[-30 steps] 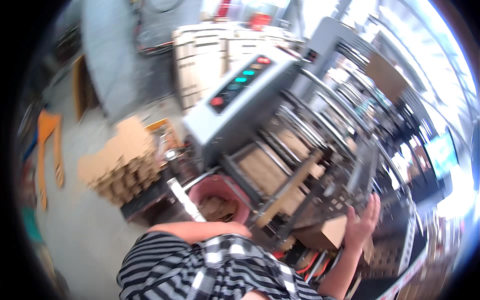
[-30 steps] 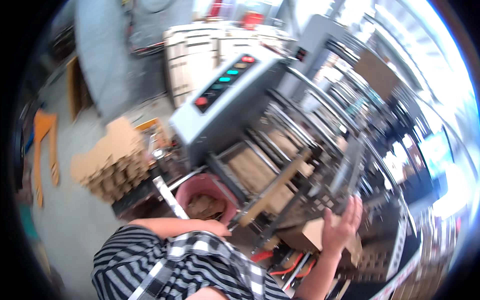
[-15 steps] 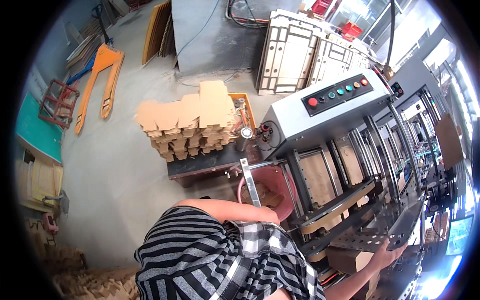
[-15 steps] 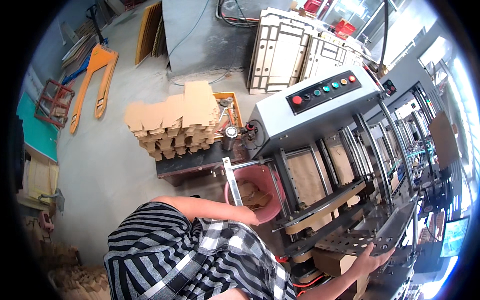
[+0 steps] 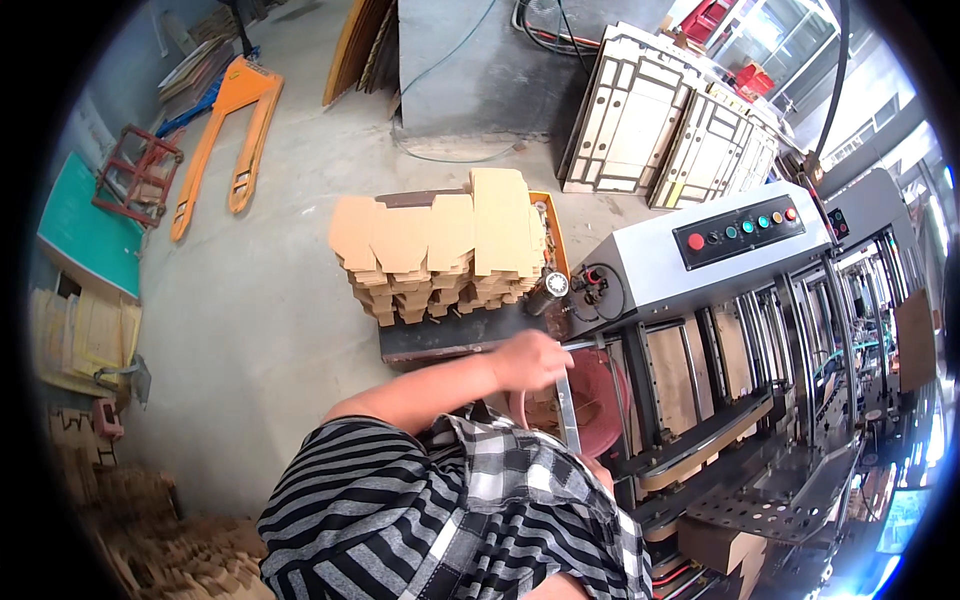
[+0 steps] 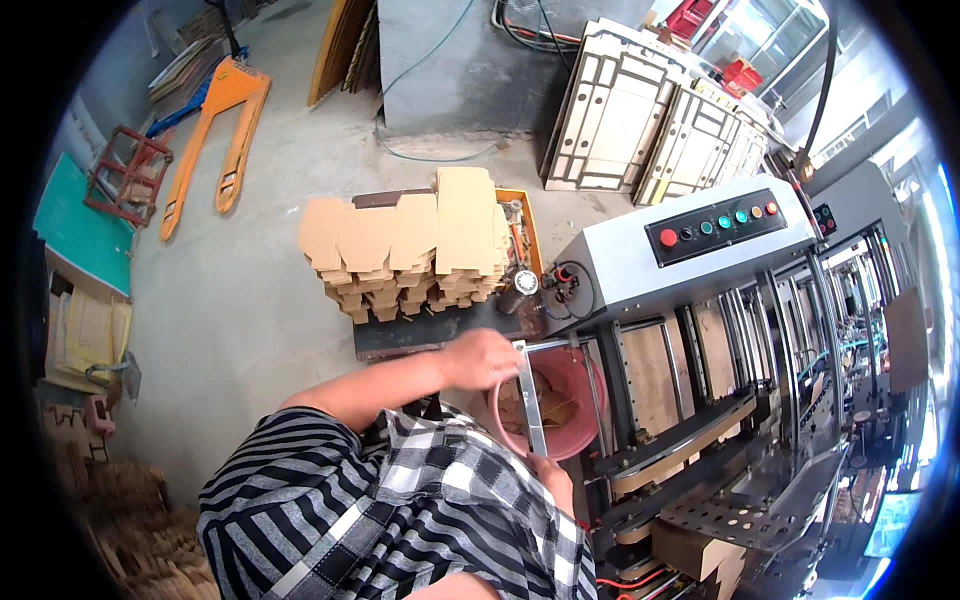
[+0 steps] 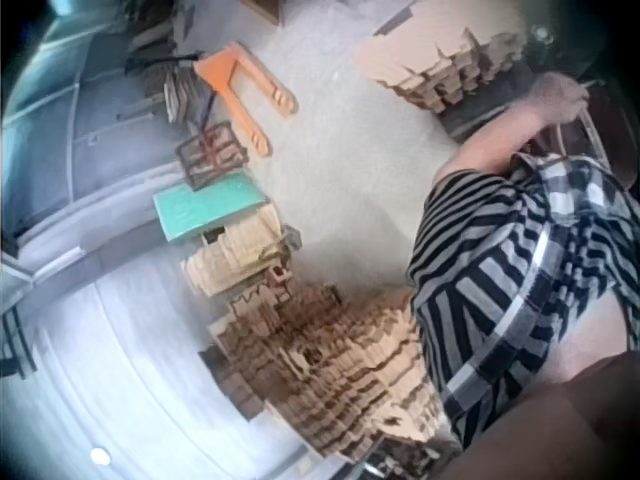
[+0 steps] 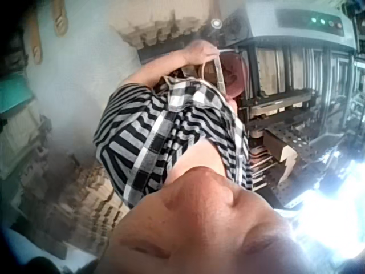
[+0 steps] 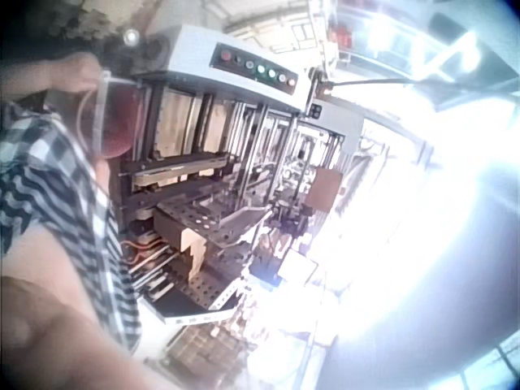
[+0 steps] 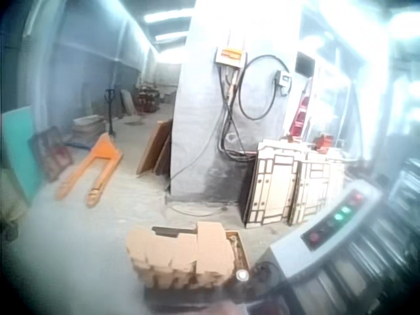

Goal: The person picks up flat cardboard box blanks from a stack and places them into a machine. The machine folds and glues the blanks into boxes. The person then retrieves the finished boxes from the machine and stacks them on a pallet.

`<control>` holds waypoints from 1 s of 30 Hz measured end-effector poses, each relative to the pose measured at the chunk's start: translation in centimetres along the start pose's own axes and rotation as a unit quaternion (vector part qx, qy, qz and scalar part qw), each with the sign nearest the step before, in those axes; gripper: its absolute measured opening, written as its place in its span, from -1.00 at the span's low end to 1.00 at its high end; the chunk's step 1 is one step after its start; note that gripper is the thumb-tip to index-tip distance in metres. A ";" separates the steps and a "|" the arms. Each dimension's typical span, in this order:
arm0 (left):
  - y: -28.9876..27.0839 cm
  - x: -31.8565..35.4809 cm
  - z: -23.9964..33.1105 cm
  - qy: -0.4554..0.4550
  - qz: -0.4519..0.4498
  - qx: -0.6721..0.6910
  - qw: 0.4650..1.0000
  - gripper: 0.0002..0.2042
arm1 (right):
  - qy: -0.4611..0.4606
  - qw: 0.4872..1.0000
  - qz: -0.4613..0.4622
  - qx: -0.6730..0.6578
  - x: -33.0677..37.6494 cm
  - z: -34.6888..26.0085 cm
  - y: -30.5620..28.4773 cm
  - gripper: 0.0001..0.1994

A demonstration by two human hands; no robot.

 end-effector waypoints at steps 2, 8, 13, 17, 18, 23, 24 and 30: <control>-5.0 -0.5 -2.0 -0.031 0.052 -0.025 0.998 -0.87 | 0.035 0.994 -0.016 0.099 -1.2 -1.1 0.2 -0.66; -14.7 1.1 -12.6 -0.206 0.154 -0.061 0.964 -0.77 | 0.061 0.990 0.005 0.128 -4.1 -4.2 0.9 -0.55; -17.8 6.1 -23.7 -0.245 0.079 -0.274 0.927 -0.42 | 0.113 0.980 -0.107 0.128 -4.3 -5.6 3.2 -0.63; -16.2 6.5 -25.0 -0.280 -0.019 -0.403 0.871 -0.38 | 0.164 0.976 -0.053 0.136 -1.3 -3.3 5.9 -0.67; -15.7 5.9 -24.3 -0.309 -0.050 -0.425 0.850 -0.38 | 0.197 0.971 -0.058 0.120 -0.3 -2.5 7.0 -0.68; -15.9 4.9 -22.2 -0.376 -0.090 -0.437 0.812 -0.38 | 0.248 0.964 -0.089 0.040 2.4 -3.4 9.5 -0.75; -16.0 4.9 -22.1 -0.378 -0.099 -0.434 0.812 -0.38 | 0.243 0.966 -0.084 0.021 2.6 -3.7 10.0 -0.77; -17.8 5.3 -22.2 -0.090 0.042 -0.304 0.948 -0.42 | 0.201 0.977 -0.058 0.031 0.8 -4.5 9.6 -0.78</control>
Point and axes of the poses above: each hand's wrist, its own x-axis away from the middle knuckle, its own y-axis out of the palm, z = x × y, the point moved 8 cm from there along -x, towards the middle knuckle, and after that the axes turned 11 degrees about x, right-handed, at the moved point
